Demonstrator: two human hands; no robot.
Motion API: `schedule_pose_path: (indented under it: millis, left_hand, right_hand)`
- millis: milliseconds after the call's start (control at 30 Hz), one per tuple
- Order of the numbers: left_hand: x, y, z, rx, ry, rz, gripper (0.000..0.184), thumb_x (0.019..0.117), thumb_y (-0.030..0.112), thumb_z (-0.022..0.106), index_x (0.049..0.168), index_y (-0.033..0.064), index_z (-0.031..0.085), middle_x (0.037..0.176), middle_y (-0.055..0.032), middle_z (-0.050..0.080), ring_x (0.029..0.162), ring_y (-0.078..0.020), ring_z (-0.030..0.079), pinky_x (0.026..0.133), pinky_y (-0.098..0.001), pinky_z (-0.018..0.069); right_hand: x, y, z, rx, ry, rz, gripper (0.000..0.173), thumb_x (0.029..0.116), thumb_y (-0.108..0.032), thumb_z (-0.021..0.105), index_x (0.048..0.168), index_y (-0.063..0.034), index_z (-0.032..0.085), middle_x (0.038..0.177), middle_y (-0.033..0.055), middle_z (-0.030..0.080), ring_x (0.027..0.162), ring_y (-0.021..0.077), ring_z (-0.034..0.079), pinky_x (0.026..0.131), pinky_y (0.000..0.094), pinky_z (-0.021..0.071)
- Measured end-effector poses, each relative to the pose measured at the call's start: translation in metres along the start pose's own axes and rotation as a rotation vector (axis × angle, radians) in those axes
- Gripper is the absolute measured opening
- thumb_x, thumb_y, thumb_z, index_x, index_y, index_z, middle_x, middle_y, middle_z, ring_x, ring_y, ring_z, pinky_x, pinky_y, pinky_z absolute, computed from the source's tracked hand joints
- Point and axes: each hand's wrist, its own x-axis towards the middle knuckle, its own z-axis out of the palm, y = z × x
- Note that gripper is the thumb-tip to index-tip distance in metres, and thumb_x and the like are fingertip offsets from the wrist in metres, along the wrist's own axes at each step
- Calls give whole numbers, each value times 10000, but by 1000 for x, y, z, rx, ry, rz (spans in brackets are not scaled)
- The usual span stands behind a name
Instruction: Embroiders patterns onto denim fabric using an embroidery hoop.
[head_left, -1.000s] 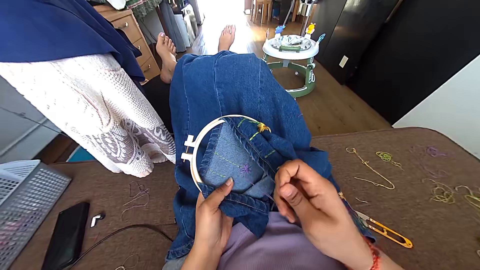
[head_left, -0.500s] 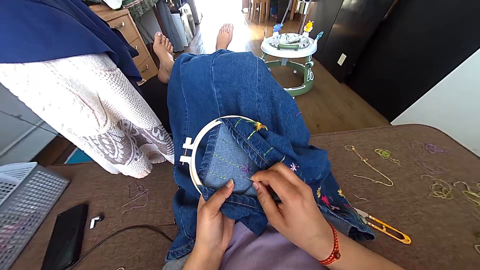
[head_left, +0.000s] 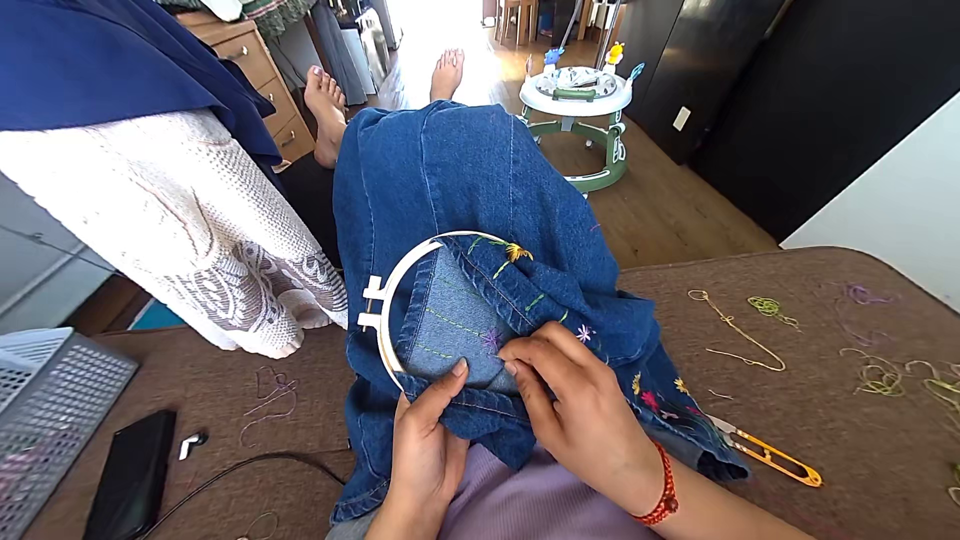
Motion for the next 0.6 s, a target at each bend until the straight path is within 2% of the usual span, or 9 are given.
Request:
schedule_pose_path:
  millis: [300,433,500,600]
  left_hand:
    - [-1,1,2,30,-14,-3,248,884,-88,541,1129,-52,550,939,-186,730,845,-230,753,771,-395,643]
    - [-4,0,2,70,-34,41,278,874,-83,573,1150,-59,546,949,-180,731,856,-222,753,791,-391,641]
    - [-7,-2,3,109,-47,93,318,861,-81,598,1169,-48,529,948,-158,734,856,-206,754,795,-378,642]
    - [-11,-3,4,156,-56,187,371,843,-85,626,1194,-49,510,955,-143,735,867,-190,752,807,-361,639]
  right_hand:
    - [4,-1,2,-8,15,39,123,977,-128,558,944,-132,677,888,-26,566,751,25,573,627,147,509]
    - [9,-4,1,27,50,31,90,975,-160,608,929,-130,680,860,-32,578,714,10,579,610,135,514]
    - [11,-6,1,38,84,4,84,974,-159,626,928,-126,688,850,-33,601,740,13,599,647,136,527]
    - [12,-9,-1,-12,116,-69,93,979,-140,625,946,-118,709,864,-30,660,874,70,626,784,179,519]
